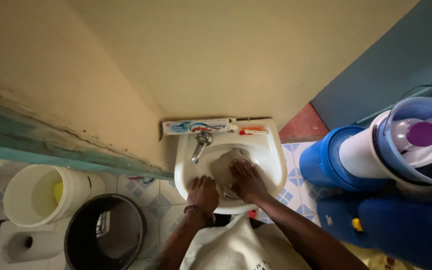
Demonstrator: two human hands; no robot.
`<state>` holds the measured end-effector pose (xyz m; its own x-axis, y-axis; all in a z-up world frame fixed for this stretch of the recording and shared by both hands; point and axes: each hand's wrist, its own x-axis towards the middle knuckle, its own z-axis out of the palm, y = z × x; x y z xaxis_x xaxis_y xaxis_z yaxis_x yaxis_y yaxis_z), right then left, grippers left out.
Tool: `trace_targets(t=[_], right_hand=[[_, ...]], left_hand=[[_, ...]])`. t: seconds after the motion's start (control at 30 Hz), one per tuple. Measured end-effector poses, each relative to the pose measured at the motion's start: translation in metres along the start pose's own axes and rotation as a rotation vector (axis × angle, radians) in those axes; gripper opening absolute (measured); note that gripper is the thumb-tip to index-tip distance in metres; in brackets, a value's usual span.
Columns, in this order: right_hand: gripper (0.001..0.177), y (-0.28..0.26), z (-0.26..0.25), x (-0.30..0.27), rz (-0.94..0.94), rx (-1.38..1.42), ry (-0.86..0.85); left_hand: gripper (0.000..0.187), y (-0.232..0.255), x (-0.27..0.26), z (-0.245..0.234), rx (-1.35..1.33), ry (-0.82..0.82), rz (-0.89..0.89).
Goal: Cleaning a bathroom sink with a cloth and handling cleaning supplies.
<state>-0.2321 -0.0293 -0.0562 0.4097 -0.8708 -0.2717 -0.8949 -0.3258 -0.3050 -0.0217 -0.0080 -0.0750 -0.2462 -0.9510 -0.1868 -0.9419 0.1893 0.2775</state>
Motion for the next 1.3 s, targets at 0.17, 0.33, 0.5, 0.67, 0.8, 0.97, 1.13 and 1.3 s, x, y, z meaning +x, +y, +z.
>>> trace_targets(t=[0.17, 0.33, 0.5, 0.67, 0.8, 0.97, 1.13, 1.3], right_hand=[[0.054, -0.033, -0.005, 0.027, -0.207, 0.021, -0.205], [0.070, -0.048, -0.048, -0.016, -0.340, 0.119, -0.300], [0.058, -0.008, -0.061, -0.042, -0.246, 0.035, -0.507], [0.052, -0.006, -0.080, -0.035, -0.101, -0.356, -0.312], [0.062, -0.057, -0.069, -0.009, 0.143, -0.335, -0.234], [0.074, -0.043, 0.053, 0.035, -0.005, -0.105, -0.093], [0.054, -0.070, -0.046, -0.012, -0.251, 0.073, -0.249], [0.057, -0.022, -0.060, -0.037, -0.199, 0.026, -0.369]], left_hand=[[0.048, -0.045, 0.008, 0.036, 0.148, 0.390, 0.333], [0.043, -0.031, 0.000, 0.004, 0.059, 0.403, 0.305], [0.049, -0.023, -0.008, -0.021, 0.068, 0.478, 0.337], [0.053, -0.023, -0.008, -0.014, 0.116, 0.271, 0.250], [0.048, -0.025, -0.007, -0.011, 0.134, 0.333, 0.280], [0.043, -0.025, -0.006, -0.016, 0.092, 0.343, 0.300], [0.049, -0.023, -0.013, -0.028, 0.062, 0.290, 0.283], [0.059, -0.027, -0.010, -0.016, 0.091, 0.190, 0.258]])
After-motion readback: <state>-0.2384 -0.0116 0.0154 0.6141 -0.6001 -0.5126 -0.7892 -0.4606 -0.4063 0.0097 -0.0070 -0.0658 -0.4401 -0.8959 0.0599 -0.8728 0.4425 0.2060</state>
